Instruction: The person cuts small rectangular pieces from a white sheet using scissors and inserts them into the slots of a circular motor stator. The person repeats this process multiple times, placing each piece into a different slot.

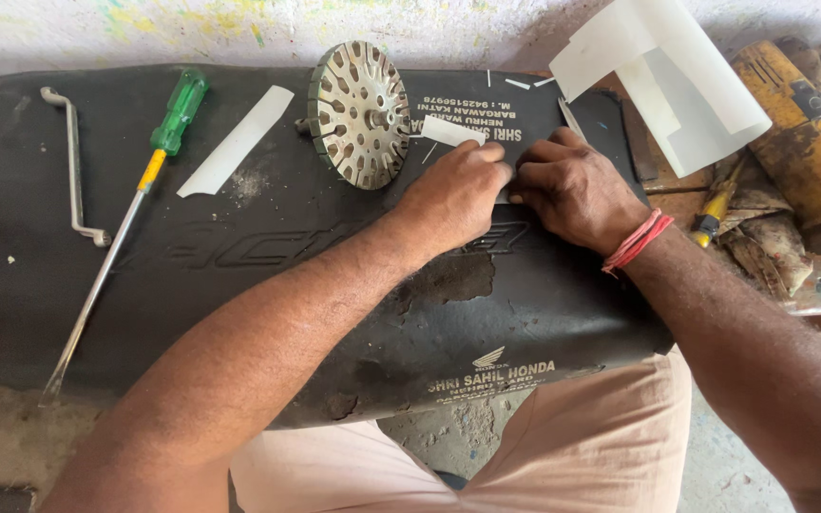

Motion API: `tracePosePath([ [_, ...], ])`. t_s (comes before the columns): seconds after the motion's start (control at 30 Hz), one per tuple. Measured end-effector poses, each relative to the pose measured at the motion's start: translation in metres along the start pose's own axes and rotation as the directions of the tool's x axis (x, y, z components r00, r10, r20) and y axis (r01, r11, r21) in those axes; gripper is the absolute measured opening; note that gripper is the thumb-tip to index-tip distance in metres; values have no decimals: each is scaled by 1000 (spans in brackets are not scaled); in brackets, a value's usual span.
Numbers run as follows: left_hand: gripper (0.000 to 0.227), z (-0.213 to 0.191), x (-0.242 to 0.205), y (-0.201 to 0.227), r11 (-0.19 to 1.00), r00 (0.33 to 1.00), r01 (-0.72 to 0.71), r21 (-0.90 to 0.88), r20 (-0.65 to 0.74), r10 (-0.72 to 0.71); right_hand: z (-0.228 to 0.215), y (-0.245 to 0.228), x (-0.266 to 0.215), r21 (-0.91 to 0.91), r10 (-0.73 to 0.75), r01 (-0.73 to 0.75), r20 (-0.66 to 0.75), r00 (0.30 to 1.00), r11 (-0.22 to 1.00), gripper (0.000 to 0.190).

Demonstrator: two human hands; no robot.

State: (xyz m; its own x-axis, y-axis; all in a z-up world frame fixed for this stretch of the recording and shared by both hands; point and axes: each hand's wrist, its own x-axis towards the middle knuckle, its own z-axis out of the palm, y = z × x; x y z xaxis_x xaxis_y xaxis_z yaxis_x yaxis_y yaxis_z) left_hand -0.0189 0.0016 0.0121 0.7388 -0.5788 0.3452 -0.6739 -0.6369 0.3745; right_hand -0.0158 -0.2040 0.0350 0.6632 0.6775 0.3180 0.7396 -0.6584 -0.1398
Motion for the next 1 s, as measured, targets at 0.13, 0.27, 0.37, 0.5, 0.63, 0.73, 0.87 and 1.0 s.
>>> tracePosePath([
  [0.13, 10, -1, -3, 1, 1000, 1000, -17, 19, 11, 17, -3, -1, -3, -16, -26, 26, -16, 1000, 1000, 13],
  [0.27, 19, -3, -10, 2, 1000, 1000, -17, 21, 21, 17, -9, -8, -7, -51, -34, 34, -2, 999, 998, 17],
  [0.37, 20, -4, -15, 4, 1000, 999, 17, 10, 30, -17, -15, -14, -9, -76, -27, 31, 45, 999, 997, 28],
  [0.5, 18, -8, -20, 6, 999, 999, 45, -14, 14, -45, -22, -18, -6, -187, -15, 41, 143, 990, 981, 36],
  [0.63, 17, -12, -23, 8, 999, 999, 16, -50, -51, -19, -24, -16, -6, -253, -75, 112, 151, 986, 961, 38],
  [0.73, 19, -10, -21, 7, 998, 994, 11, -55, -106, -17, -28, 2, -7, -111, -82, 83, 8, 997, 990, 17],
  [0.87, 15, -2, -17, 4, 999, 990, 48, -9, -129, -49, -18, 19, -7, -141, 345, -369, -168, 924, 919, 35],
  [1.0, 14, 2, -5, 4, 992, 992, 122, 14, -39, -122, -12, 17, 4, -182, 389, -401, -95, 916, 898, 33],
])
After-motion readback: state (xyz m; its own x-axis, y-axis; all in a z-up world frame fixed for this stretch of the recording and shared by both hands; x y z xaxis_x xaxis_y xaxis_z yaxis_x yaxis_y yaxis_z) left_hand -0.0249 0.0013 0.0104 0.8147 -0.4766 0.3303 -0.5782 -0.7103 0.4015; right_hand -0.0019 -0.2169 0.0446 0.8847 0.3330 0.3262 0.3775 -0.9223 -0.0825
